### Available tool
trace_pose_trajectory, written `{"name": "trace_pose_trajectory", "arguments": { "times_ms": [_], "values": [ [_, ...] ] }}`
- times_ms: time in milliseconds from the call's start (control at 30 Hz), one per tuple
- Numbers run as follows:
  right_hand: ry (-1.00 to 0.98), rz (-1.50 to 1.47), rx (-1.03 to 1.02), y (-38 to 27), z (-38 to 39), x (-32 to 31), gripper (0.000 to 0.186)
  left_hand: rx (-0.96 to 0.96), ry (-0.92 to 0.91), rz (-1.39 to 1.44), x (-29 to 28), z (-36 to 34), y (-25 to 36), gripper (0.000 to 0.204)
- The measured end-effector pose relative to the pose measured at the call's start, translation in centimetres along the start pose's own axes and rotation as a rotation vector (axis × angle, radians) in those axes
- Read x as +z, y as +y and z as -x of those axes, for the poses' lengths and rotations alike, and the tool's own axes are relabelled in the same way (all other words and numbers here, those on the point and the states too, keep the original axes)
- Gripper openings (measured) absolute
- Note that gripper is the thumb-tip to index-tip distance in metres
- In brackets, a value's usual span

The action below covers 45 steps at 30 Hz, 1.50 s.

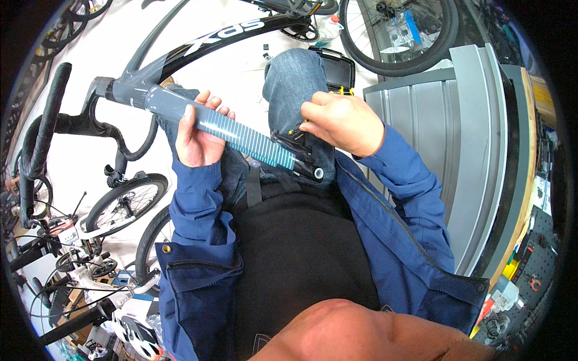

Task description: The person works on a bicycle's handlebar stem, inserting a small brass component into the steerer tube and tapping it into place. They then retrieve a lubricant bottle and a syringe, preparing to apply lubricant to the component.

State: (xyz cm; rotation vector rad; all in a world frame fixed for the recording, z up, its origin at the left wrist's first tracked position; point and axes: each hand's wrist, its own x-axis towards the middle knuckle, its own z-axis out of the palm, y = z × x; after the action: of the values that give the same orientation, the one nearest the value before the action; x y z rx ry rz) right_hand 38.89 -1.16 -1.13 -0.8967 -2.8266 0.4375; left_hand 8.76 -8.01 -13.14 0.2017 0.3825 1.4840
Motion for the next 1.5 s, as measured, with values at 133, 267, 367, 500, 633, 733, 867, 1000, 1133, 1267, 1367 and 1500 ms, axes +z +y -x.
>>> {"name": "trace_pose_trajectory", "arguments": {
  "times_ms": [133, 267, 367, 500, 633, 733, 867, 1000, 1133, 1267, 1367, 1500],
  "values": [
    [0.038, 0.101, -0.04, -0.1, -0.4, 0.6, 0.025, 0.0, 0.001, -0.004, 0.1, -0.2, 0.0, 0.051],
    [0.048, 0.173, -0.056, -0.1, -0.6, 1.2, 0.026, -0.013, -0.028, 0.011, 0.2, -0.3, 0.1, 0.051],
    [0.04, 0.184, -0.052, 0.0, -0.6, 1.5, 0.027, -0.003, -0.023, -0.014, 0.2, -0.3, 0.1, 0.049],
    [0.053, 0.141, -0.014, -0.2, -0.2, 1.5, 0.026, 0.001, -0.037, -0.004, 0.3, -0.2, 0.1, 0.047],
    [0.096, -0.124, 0.03, -0.3, 0.0, 1.4, 0.018, 0.015, -0.041, -0.017, 0.4, -0.3, 0.1, 0.046],
    [0.057, -0.258, -0.008, 0.3, 0.5, 0.8, 0.02, 0.01, -0.045, -0.018, 0.4, -0.3, 0.1, 0.045],
    [0.062, -0.262, -0.023, 0.8, 0.7, 0.8, 0.021, 0.011, -0.066, -0.021, 0.3, -0.3, 0.1, 0.048],
    [0.042, -0.286, 0.028, 0.7, 0.9, 1.1, 0.017, 0.003, -0.068, 0.006, 0.2, -0.5, 0.2, 0.045],
    [0.053, -0.333, 0.068, 0.6, 0.9, 1.2, 0.015, 0.005, -0.066, 0.003, 0.2, -0.5, 0.2, 0.044],
    [0.067, -0.313, 0.045, 0.6, 0.8, 1.3, 0.014, -0.001, -0.064, 0.012, 0.0, -0.5, 0.2, 0.043],
    [0.056, -0.294, 0.064, 0.6, 0.8, 1.3, 0.013, -0.002, -0.073, 0.026, 0.0, -0.6, 0.2, 0.043],
    [0.025, -0.196, 0.086, 0.5, 0.6, 1.5, 0.016, 0.0, -0.063, 0.015, 0.0, -0.6, 0.2, 0.042]
  ]
}}
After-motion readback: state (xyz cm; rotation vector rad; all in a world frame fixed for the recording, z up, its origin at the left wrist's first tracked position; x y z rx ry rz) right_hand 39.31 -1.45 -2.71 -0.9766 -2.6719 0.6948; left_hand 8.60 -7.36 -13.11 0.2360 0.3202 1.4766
